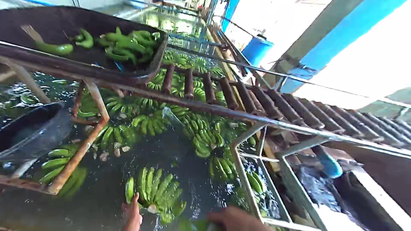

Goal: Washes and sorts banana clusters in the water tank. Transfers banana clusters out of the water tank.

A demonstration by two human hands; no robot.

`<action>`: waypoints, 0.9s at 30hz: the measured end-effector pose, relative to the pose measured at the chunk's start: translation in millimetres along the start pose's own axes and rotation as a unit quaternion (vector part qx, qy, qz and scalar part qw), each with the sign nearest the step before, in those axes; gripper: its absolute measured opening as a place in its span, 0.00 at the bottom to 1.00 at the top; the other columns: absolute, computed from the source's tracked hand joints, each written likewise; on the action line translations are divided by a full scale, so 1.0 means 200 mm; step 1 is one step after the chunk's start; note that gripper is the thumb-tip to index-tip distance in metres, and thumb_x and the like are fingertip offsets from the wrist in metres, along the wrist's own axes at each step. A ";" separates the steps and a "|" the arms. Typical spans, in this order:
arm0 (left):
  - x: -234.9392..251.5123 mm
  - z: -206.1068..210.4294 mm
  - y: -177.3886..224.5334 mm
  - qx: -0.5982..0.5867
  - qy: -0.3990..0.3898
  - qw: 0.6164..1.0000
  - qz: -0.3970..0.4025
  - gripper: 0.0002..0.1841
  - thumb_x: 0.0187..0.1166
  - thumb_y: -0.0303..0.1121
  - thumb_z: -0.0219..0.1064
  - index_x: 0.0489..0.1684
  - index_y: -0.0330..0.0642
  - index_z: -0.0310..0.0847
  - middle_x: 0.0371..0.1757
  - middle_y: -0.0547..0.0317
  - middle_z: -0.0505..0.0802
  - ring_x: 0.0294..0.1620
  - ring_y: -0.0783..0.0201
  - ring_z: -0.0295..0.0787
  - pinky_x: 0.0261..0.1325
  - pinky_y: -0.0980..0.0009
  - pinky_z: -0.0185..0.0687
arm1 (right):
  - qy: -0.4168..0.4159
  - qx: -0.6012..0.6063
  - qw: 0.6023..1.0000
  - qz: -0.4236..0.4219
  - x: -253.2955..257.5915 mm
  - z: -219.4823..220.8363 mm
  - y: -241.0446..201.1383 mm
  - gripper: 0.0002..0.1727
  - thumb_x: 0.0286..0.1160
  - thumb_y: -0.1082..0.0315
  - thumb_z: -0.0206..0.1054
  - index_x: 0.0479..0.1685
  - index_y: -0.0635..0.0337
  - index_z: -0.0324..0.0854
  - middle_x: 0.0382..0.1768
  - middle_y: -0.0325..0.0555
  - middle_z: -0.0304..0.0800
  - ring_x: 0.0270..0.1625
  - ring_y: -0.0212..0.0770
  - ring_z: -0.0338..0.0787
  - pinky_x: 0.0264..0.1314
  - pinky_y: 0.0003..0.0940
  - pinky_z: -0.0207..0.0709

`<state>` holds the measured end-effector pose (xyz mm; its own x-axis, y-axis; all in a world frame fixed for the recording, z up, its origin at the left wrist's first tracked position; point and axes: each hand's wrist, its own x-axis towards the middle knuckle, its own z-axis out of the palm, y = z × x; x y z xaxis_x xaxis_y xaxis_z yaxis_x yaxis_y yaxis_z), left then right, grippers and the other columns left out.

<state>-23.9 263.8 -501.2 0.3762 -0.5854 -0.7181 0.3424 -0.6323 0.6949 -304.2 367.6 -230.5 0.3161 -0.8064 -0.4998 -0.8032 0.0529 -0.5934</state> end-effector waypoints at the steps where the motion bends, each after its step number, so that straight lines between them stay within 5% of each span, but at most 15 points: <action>1: -0.01 -0.04 -0.03 -0.002 -0.003 1.000 -0.021 0.47 0.79 0.42 0.74 0.93 0.40 0.45 0.87 0.32 0.65 0.84 0.34 0.64 0.77 0.32 0.67 | 0.111 0.111 0.983 -0.097 0.02 -0.16 -0.06 0.22 0.72 0.49 0.76 0.56 0.55 0.89 0.31 0.42 0.92 0.26 0.41 0.88 0.29 0.41 0.84; 3: 0.01 -0.11 -0.07 -0.016 -0.036 0.997 -0.061 0.42 0.80 0.47 0.71 0.91 0.42 0.54 0.83 0.35 0.73 0.81 0.37 0.71 0.74 0.32 0.72 | 0.243 0.349 0.872 -0.241 0.12 -0.40 -0.19 0.38 0.77 0.33 0.64 0.78 0.49 0.72 0.46 0.33 0.96 0.18 0.21 0.79 0.17 0.17 0.75; 5: 0.02 -0.16 -0.07 -0.020 -0.107 0.986 -0.129 0.36 0.81 0.52 0.67 0.86 0.45 0.63 0.78 0.38 0.79 0.75 0.39 0.78 0.68 0.34 0.78 | 0.307 0.389 0.835 -0.239 0.21 -0.53 -0.31 0.48 0.74 0.25 0.56 0.87 0.47 0.60 0.52 0.37 0.96 0.15 0.19 0.73 0.16 0.15 0.68; 8: -0.01 -0.26 -0.07 -0.002 -0.192 0.965 -0.179 0.30 0.85 0.46 0.63 0.83 0.43 0.65 0.72 0.35 0.82 0.64 0.38 0.86 0.58 0.40 0.86 | 0.293 0.216 0.927 -0.089 0.36 -0.35 -0.28 0.34 0.84 0.40 0.56 0.68 0.64 0.71 0.34 0.38 0.89 0.19 0.30 0.78 0.22 0.28 0.76; 10: -0.05 -0.26 -0.08 -0.028 -0.212 0.961 -0.173 0.26 0.86 0.39 0.60 0.81 0.40 0.65 0.68 0.36 0.84 0.59 0.41 0.88 0.56 0.45 0.88 | 0.144 0.093 0.980 0.099 0.49 -0.15 -0.15 0.35 0.82 0.35 0.59 0.57 0.63 0.81 0.36 0.52 0.89 0.37 0.50 0.89 0.47 0.55 0.83; 12: -0.10 -0.25 -0.08 -0.053 -0.215 0.961 -0.166 0.23 0.88 0.36 0.56 0.78 0.36 0.65 0.63 0.37 0.86 0.55 0.44 0.90 0.53 0.48 0.89 | 0.032 0.079 0.971 0.225 0.61 0.09 0.07 0.34 0.83 0.35 0.59 0.56 0.63 0.84 0.43 0.59 0.91 0.48 0.57 0.91 0.59 0.64 0.80; 16: -0.22 -0.18 -0.08 -0.068 -0.178 0.965 -0.178 0.21 0.88 0.32 0.53 0.76 0.35 0.64 0.63 0.39 0.84 0.56 0.47 0.88 0.55 0.51 0.88 | 0.129 0.218 0.931 0.263 0.73 0.48 0.36 0.21 0.94 0.60 0.50 0.70 0.65 0.78 0.46 0.56 0.90 0.45 0.50 0.90 0.55 0.52 0.84; 27: -0.47 0.09 -0.05 -0.100 -0.096 0.974 -0.180 0.20 0.87 0.28 0.52 0.76 0.35 0.62 0.66 0.40 0.79 0.62 0.49 0.82 0.60 0.53 0.84 | 0.154 0.117 0.920 0.342 0.91 0.60 0.36 0.20 0.95 0.58 0.50 0.70 0.61 0.77 0.50 0.64 0.93 0.59 0.65 0.92 0.63 0.64 0.80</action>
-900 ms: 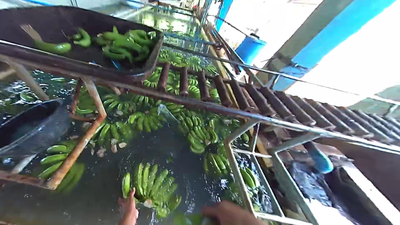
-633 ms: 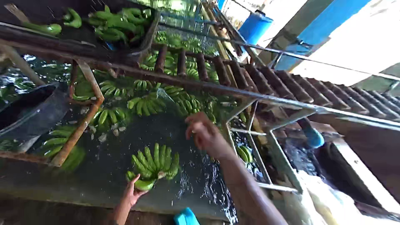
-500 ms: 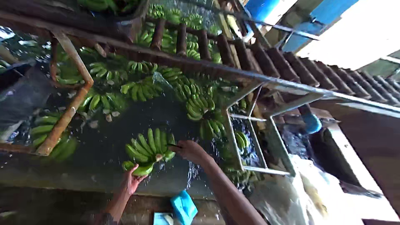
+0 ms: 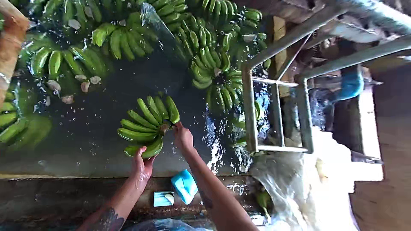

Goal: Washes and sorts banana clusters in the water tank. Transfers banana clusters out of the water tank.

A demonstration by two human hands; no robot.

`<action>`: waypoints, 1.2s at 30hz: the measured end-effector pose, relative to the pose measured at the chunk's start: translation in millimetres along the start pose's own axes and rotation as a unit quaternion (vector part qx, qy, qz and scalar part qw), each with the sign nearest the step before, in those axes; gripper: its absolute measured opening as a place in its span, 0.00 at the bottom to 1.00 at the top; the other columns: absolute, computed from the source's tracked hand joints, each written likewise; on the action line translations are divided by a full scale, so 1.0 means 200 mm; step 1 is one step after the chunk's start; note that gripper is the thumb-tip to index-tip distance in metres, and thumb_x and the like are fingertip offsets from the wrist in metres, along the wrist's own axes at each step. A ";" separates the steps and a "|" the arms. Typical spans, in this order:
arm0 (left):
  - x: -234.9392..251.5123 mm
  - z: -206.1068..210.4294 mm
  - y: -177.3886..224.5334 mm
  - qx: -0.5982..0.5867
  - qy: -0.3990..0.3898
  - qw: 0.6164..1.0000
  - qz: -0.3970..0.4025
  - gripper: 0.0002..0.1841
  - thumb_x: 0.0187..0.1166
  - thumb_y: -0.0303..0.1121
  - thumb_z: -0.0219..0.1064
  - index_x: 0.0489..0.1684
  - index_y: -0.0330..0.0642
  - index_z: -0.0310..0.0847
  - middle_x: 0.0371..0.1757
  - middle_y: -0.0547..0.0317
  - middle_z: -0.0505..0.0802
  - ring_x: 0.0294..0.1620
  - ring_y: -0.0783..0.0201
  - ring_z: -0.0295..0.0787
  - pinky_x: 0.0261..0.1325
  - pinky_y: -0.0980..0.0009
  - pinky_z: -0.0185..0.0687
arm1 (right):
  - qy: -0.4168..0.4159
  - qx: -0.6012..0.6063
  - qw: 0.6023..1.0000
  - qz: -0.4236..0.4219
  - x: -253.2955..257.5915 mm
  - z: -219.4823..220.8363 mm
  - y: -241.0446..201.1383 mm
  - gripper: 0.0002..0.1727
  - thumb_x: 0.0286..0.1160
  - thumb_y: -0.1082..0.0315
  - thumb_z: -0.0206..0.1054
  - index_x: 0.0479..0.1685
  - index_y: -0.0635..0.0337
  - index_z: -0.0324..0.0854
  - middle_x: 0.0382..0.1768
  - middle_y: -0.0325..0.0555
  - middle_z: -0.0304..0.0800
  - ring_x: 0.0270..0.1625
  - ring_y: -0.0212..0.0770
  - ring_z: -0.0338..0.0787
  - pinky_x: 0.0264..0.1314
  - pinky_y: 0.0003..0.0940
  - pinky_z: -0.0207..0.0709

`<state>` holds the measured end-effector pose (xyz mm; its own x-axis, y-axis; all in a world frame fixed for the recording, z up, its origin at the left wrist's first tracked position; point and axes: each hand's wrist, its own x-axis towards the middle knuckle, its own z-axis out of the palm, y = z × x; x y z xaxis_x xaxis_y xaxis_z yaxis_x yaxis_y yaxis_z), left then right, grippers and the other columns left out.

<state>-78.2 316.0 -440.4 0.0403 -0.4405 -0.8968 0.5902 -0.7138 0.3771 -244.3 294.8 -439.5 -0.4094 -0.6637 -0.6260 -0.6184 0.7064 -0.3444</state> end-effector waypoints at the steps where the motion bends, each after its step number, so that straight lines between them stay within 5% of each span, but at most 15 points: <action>1: 0.01 0.02 -0.04 0.000 0.011 1.000 0.015 0.21 0.87 0.28 0.53 0.78 0.36 0.61 0.66 0.39 0.79 0.61 0.49 0.83 0.59 0.54 0.85 | 0.005 0.011 1.000 0.006 0.01 0.03 -0.01 0.20 0.95 0.59 0.49 0.72 0.61 0.75 0.50 0.65 0.92 0.59 0.66 0.92 0.62 0.64 0.81; 3: 0.06 0.02 -0.11 -0.003 0.026 0.998 0.050 0.29 0.85 0.25 0.56 0.86 0.38 0.53 0.69 0.36 0.78 0.61 0.48 0.84 0.58 0.54 0.86 | -0.035 0.098 0.995 -0.009 -0.05 0.10 0.00 0.20 0.95 0.62 0.48 0.73 0.66 0.73 0.50 0.66 0.91 0.54 0.63 0.93 0.59 0.60 0.84; 5: 0.12 0.02 -0.11 0.006 0.013 0.998 0.069 0.28 0.85 0.25 0.56 0.84 0.37 0.53 0.63 0.40 0.80 0.54 0.53 0.86 0.53 0.58 0.88 | -0.130 0.198 0.968 -0.084 -0.19 0.13 0.03 0.20 0.93 0.65 0.49 0.66 0.73 0.76 0.41 0.59 0.88 0.39 0.47 0.88 0.47 0.44 0.84; 7: 0.11 0.02 -0.08 0.007 -0.004 0.999 0.044 0.26 0.88 0.28 0.53 0.84 0.38 0.53 0.64 0.42 0.80 0.55 0.54 0.85 0.55 0.60 0.87 | -0.113 0.265 0.952 -0.106 -0.29 0.08 0.04 0.18 0.92 0.68 0.51 0.61 0.76 0.77 0.33 0.51 0.84 0.30 0.36 0.82 0.37 0.34 0.80; 9: 0.08 0.04 -0.04 -0.014 -0.005 1.000 0.021 0.24 0.88 0.29 0.52 0.83 0.37 0.57 0.69 0.39 0.79 0.63 0.49 0.83 0.62 0.54 0.85 | -0.027 0.227 0.970 -0.079 -0.19 0.00 0.08 0.18 0.93 0.65 0.52 0.63 0.72 0.77 0.33 0.52 0.85 0.32 0.42 0.85 0.41 0.41 0.82; 12: 0.01 0.05 -0.01 -0.027 0.005 1.000 0.016 0.22 0.87 0.29 0.53 0.79 0.36 0.61 0.69 0.39 0.78 0.65 0.47 0.81 0.64 0.52 0.83 | 0.006 0.085 0.995 -0.047 -0.04 -0.07 0.05 0.19 0.94 0.59 0.52 0.67 0.63 0.77 0.43 0.64 0.91 0.50 0.64 0.92 0.56 0.65 0.82; 15: -0.01 0.06 -0.05 -0.021 0.017 0.999 0.030 0.22 0.86 0.28 0.54 0.79 0.36 0.61 0.68 0.38 0.78 0.64 0.48 0.82 0.62 0.52 0.84 | 0.003 0.038 0.999 -0.019 -0.02 0.00 -0.03 0.21 0.95 0.57 0.49 0.72 0.60 0.75 0.49 0.67 0.92 0.57 0.68 0.92 0.59 0.67 0.81; 17: 0.03 0.02 -0.08 -0.004 0.019 0.999 0.045 0.24 0.86 0.27 0.54 0.81 0.37 0.59 0.68 0.38 0.78 0.62 0.48 0.82 0.61 0.54 0.84 | -0.049 0.134 0.990 -0.013 -0.07 0.08 0.02 0.20 0.96 0.61 0.48 0.73 0.64 0.74 0.46 0.64 0.90 0.48 0.59 0.92 0.53 0.56 0.85; 19: 0.06 -0.04 -0.07 0.010 0.009 0.999 0.051 0.22 0.86 0.27 0.53 0.79 0.36 0.60 0.64 0.39 0.80 0.59 0.50 0.84 0.58 0.54 0.85 | -0.155 0.284 0.946 -0.013 -0.11 0.08 0.12 0.16 0.96 0.63 0.48 0.62 0.66 0.73 0.29 0.43 0.76 0.23 0.34 0.76 0.26 0.29 0.74; 21: 0.03 -0.07 -0.06 0.023 -0.009 0.999 0.045 0.18 0.87 0.28 0.51 0.73 0.35 0.63 0.61 0.42 0.81 0.57 0.52 0.84 0.57 0.56 0.85 | -0.203 0.362 0.910 -0.001 -0.11 0.05 0.16 0.13 0.95 0.65 0.49 0.56 0.67 0.73 0.23 0.36 0.73 0.17 0.27 0.71 0.20 0.22 0.69; 25: 0.02 -0.02 -0.09 0.016 0.007 0.999 0.044 0.20 0.86 0.27 0.53 0.75 0.34 0.62 0.62 0.41 0.80 0.57 0.51 0.84 0.57 0.56 0.86 | -0.142 0.274 0.951 -0.028 -0.11 0.11 0.12 0.18 0.95 0.65 0.49 0.65 0.71 0.76 0.35 0.52 0.83 0.30 0.40 0.81 0.39 0.38 0.79; 28: 0.06 0.01 0.00 0.013 -0.003 1.000 0.023 0.20 0.87 0.30 0.51 0.76 0.37 0.62 0.65 0.41 0.80 0.61 0.50 0.83 0.60 0.54 0.84 | -0.196 0.235 0.947 -0.101 -0.22 -0.03 0.14 0.18 0.93 0.65 0.50 0.63 0.72 0.77 0.32 0.46 0.82 0.27 0.33 0.78 0.32 0.30 0.76; 31: 0.03 0.00 0.07 0.007 -0.001 1.000 -0.023 0.22 0.88 0.33 0.51 0.80 0.40 0.60 0.70 0.40 0.78 0.65 0.48 0.82 0.62 0.53 0.85 | -0.035 0.163 0.984 -0.070 -0.17 -0.05 0.21 0.18 0.93 0.62 0.52 0.63 0.68 0.79 0.38 0.57 0.90 0.40 0.52 0.91 0.49 0.52 0.84; 36: -0.05 0.06 0.09 -0.019 0.028 0.998 -0.060 0.24 0.86 0.33 0.53 0.80 0.41 0.59 0.71 0.37 0.77 0.65 0.44 0.82 0.61 0.51 0.86 | 0.050 0.064 0.994 -0.072 -0.03 0.02 0.11 0.18 0.94 0.59 0.52 0.65 0.61 0.79 0.40 0.65 0.92 0.49 0.67 0.93 0.52 0.66 0.82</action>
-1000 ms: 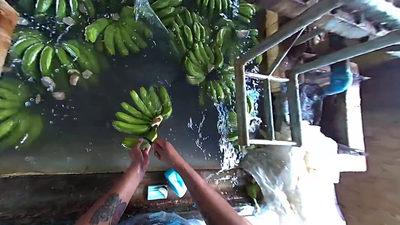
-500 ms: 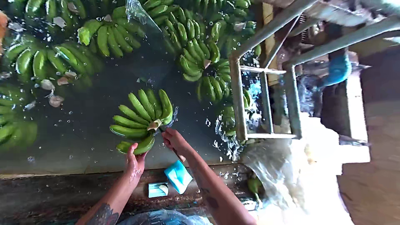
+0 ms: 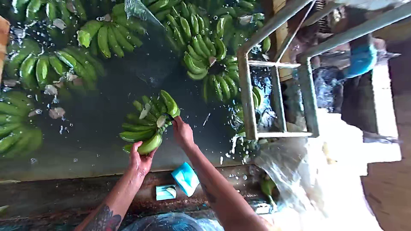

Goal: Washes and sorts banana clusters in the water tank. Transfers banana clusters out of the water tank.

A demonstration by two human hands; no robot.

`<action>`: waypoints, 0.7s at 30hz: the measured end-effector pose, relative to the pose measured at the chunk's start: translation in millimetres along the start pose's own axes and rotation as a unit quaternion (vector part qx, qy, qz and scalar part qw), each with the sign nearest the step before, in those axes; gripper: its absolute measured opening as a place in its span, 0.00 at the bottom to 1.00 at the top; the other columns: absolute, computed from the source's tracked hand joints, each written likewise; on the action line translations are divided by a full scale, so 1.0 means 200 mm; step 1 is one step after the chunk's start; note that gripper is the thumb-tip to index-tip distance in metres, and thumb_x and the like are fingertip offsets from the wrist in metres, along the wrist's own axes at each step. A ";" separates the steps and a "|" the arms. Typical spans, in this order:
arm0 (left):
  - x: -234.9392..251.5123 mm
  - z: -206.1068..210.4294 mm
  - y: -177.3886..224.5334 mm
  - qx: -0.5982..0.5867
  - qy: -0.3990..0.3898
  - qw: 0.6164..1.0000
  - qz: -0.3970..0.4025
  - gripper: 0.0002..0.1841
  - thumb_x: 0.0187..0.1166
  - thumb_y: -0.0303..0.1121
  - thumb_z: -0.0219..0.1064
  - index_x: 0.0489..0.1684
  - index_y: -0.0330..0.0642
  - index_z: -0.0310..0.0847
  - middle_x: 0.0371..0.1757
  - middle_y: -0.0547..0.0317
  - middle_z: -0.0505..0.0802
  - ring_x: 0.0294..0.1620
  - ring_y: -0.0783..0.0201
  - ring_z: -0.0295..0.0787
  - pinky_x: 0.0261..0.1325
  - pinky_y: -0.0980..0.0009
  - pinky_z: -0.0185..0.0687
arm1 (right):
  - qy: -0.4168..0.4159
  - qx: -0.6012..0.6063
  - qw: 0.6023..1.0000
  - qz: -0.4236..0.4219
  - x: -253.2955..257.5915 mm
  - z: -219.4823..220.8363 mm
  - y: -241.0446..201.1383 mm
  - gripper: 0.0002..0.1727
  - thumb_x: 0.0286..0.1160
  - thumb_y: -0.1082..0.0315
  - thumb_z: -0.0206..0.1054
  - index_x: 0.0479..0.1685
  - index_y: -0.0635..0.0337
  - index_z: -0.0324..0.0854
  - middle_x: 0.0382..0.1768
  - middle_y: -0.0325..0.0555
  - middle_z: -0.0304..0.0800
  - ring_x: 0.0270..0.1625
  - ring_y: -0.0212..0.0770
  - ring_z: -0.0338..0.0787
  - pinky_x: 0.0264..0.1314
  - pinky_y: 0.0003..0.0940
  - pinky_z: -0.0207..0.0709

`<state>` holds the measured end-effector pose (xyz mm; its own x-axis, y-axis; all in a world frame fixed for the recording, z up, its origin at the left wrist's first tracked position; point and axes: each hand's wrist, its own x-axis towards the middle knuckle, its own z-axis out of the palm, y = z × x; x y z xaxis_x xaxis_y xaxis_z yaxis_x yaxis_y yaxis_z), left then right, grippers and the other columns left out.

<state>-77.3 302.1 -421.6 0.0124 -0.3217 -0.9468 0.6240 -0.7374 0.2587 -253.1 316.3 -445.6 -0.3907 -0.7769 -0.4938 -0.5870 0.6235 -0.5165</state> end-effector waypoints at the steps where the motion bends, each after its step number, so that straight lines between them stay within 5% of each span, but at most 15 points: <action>1: -0.01 0.01 -0.01 -0.006 0.007 1.000 -0.007 0.24 0.86 0.33 0.54 0.80 0.41 0.59 0.71 0.37 0.77 0.65 0.43 0.82 0.61 0.51 0.85 | 0.008 0.006 1.000 -0.002 0.00 0.03 -0.02 0.18 0.94 0.60 0.51 0.65 0.62 0.79 0.42 0.66 0.92 0.50 0.68 0.93 0.53 0.66 0.82; 6: -0.01 -0.03 -0.01 -0.020 0.025 0.999 -0.022 0.23 0.85 0.34 0.54 0.78 0.41 0.61 0.70 0.37 0.78 0.65 0.42 0.83 0.60 0.50 0.86 | -0.027 0.124 0.992 -0.004 -0.07 0.14 0.01 0.17 0.93 0.64 0.51 0.63 0.67 0.78 0.37 0.58 0.89 0.41 0.53 0.91 0.52 0.52 0.84; 10: -0.05 0.00 -0.05 -0.015 0.023 0.999 -0.026 0.24 0.85 0.32 0.53 0.80 0.41 0.60 0.71 0.38 0.78 0.65 0.43 0.83 0.60 0.50 0.86 | -0.004 0.081 0.996 0.021 -0.07 0.13 0.00 0.17 0.95 0.62 0.50 0.66 0.65 0.77 0.40 0.64 0.91 0.48 0.64 0.93 0.54 0.63 0.83; 14: -0.04 -0.01 -0.03 -0.002 0.006 1.000 -0.012 0.22 0.85 0.32 0.53 0.77 0.40 0.62 0.68 0.38 0.79 0.63 0.44 0.84 0.57 0.50 0.86 | -0.092 0.171 0.981 0.004 -0.04 0.06 0.08 0.18 0.94 0.64 0.49 0.62 0.69 0.79 0.34 0.51 0.84 0.33 0.42 0.84 0.43 0.41 0.81; 17: -0.05 0.01 -0.07 -0.003 0.003 1.000 -0.015 0.22 0.85 0.32 0.53 0.78 0.41 0.62 0.68 0.38 0.79 0.63 0.44 0.84 0.58 0.50 0.87 | -0.034 0.156 0.987 0.024 -0.09 0.12 0.10 0.17 0.94 0.65 0.51 0.63 0.69 0.78 0.36 0.59 0.88 0.40 0.53 0.90 0.50 0.53 0.84; 21: -0.04 0.01 -0.08 0.017 -0.015 1.000 0.003 0.22 0.85 0.31 0.52 0.77 0.39 0.62 0.66 0.39 0.80 0.61 0.46 0.84 0.57 0.51 0.86 | -0.071 0.223 0.972 0.036 -0.10 0.08 0.11 0.17 0.95 0.64 0.48 0.62 0.68 0.75 0.29 0.46 0.79 0.27 0.37 0.80 0.33 0.36 0.79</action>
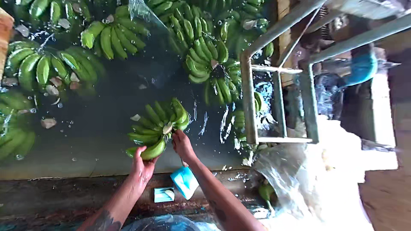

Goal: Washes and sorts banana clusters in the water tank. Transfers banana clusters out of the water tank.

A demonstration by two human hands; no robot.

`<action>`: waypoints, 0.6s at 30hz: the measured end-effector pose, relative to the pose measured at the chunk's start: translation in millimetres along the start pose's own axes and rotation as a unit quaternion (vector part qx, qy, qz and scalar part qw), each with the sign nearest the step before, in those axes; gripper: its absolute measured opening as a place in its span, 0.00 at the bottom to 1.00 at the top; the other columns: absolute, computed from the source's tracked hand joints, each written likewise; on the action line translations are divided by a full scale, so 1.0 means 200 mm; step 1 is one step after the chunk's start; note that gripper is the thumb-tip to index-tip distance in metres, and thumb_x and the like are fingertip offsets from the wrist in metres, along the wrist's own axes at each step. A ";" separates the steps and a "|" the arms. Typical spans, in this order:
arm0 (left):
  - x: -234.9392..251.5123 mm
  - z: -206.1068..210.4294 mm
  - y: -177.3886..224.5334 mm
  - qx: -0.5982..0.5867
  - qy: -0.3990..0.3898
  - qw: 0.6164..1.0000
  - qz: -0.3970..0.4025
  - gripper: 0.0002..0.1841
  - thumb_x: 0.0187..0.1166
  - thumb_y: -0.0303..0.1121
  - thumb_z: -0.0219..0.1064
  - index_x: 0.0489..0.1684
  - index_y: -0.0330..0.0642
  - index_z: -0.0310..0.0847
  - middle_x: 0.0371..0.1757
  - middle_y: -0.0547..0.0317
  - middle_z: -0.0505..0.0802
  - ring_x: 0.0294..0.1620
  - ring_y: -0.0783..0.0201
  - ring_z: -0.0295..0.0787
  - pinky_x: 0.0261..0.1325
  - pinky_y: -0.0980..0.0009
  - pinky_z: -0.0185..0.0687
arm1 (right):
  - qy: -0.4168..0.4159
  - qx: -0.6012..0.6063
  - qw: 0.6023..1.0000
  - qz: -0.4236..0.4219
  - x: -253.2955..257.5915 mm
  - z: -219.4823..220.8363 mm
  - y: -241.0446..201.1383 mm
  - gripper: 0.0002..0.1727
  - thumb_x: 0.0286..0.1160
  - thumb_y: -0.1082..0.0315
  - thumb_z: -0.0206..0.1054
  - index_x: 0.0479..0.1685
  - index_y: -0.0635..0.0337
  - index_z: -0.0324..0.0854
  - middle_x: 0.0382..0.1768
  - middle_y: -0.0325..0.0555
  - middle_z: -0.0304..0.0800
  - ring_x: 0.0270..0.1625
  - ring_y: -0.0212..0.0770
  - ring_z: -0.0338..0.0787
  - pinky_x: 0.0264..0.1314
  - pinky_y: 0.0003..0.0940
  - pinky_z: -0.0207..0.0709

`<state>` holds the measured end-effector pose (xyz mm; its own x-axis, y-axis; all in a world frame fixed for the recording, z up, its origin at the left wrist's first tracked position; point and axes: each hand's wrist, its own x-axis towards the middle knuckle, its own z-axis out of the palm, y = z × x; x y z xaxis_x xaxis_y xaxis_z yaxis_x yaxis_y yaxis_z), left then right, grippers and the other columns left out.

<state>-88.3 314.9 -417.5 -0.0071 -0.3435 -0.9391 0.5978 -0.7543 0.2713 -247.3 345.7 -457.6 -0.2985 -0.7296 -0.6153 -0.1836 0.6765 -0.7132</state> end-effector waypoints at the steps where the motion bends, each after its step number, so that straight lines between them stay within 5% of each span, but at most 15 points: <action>1: -0.02 0.00 0.00 0.000 -0.001 1.000 -0.008 0.21 0.86 0.32 0.52 0.76 0.40 0.62 0.66 0.39 0.80 0.61 0.46 0.84 0.57 0.52 0.86 | -0.002 -0.030 1.000 -0.009 -0.01 -0.03 -0.01 0.18 0.94 0.64 0.50 0.62 0.69 0.77 0.31 0.48 0.82 0.30 0.40 0.83 0.38 0.38 0.81; 3: -0.04 0.02 -0.01 -0.009 0.000 1.000 -0.020 0.21 0.86 0.31 0.52 0.77 0.40 0.61 0.67 0.38 0.79 0.62 0.45 0.84 0.58 0.51 0.87 | 0.025 -0.078 0.997 -0.017 0.00 -0.04 0.01 0.18 0.93 0.65 0.51 0.64 0.70 0.78 0.36 0.58 0.89 0.39 0.52 0.90 0.51 0.52 0.84; 4: -0.02 0.05 -0.03 -0.012 -0.003 1.000 -0.020 0.22 0.86 0.31 0.52 0.78 0.40 0.62 0.67 0.38 0.79 0.63 0.45 0.84 0.58 0.51 0.87 | 0.036 -0.061 0.997 -0.010 0.01 -0.02 0.01 0.18 0.94 0.65 0.50 0.64 0.70 0.77 0.35 0.58 0.87 0.37 0.51 0.89 0.48 0.50 0.84; 7: 0.05 0.04 -0.03 0.006 -0.030 1.000 -0.001 0.21 0.86 0.31 0.52 0.76 0.39 0.63 0.65 0.39 0.81 0.60 0.46 0.85 0.56 0.51 0.87 | -0.030 0.141 0.988 0.046 -0.05 0.00 0.00 0.15 0.96 0.65 0.46 0.58 0.67 0.73 0.23 0.38 0.73 0.18 0.31 0.73 0.21 0.27 0.73; 9: 0.05 0.01 -0.01 0.008 -0.041 0.999 0.003 0.19 0.86 0.31 0.51 0.74 0.39 0.63 0.64 0.40 0.82 0.59 0.47 0.86 0.56 0.53 0.88 | -0.067 0.220 0.972 0.053 -0.05 -0.03 0.01 0.13 0.96 0.65 0.46 0.53 0.65 0.72 0.20 0.34 0.71 0.15 0.27 0.69 0.17 0.22 0.68; 12: 0.08 -0.01 -0.01 0.028 -0.046 0.998 0.027 0.18 0.88 0.31 0.49 0.74 0.39 0.64 0.62 0.41 0.82 0.58 0.50 0.86 0.56 0.55 0.87 | -0.061 0.183 0.981 0.026 -0.05 0.01 0.02 0.15 0.95 0.66 0.46 0.55 0.69 0.73 0.21 0.36 0.73 0.17 0.28 0.72 0.21 0.25 0.71; 15: 0.16 -0.01 0.04 0.064 -0.061 0.995 0.051 0.17 0.88 0.31 0.49 0.72 0.37 0.64 0.58 0.43 0.84 0.54 0.53 0.88 0.54 0.57 0.88 | -0.139 0.168 0.976 0.008 -0.23 -0.01 -0.13 0.15 0.93 0.65 0.47 0.58 0.68 0.73 0.23 0.35 0.74 0.18 0.27 0.72 0.21 0.24 0.70; 18: 0.15 -0.03 0.10 0.072 -0.056 0.995 0.031 0.19 0.88 0.31 0.49 0.75 0.38 0.63 0.62 0.42 0.82 0.57 0.51 0.86 0.56 0.55 0.87 | -0.013 0.057 0.997 -0.052 -0.21 -0.10 -0.13 0.15 0.92 0.67 0.50 0.57 0.71 0.76 0.25 0.40 0.79 0.22 0.30 0.77 0.27 0.28 0.76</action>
<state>-72.5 292.3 -441.3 -0.0670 -0.4463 -0.8924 0.4788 -0.7990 0.3637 -247.8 361.0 -406.7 -0.2585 -0.7991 -0.5428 -0.1047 0.5817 -0.8066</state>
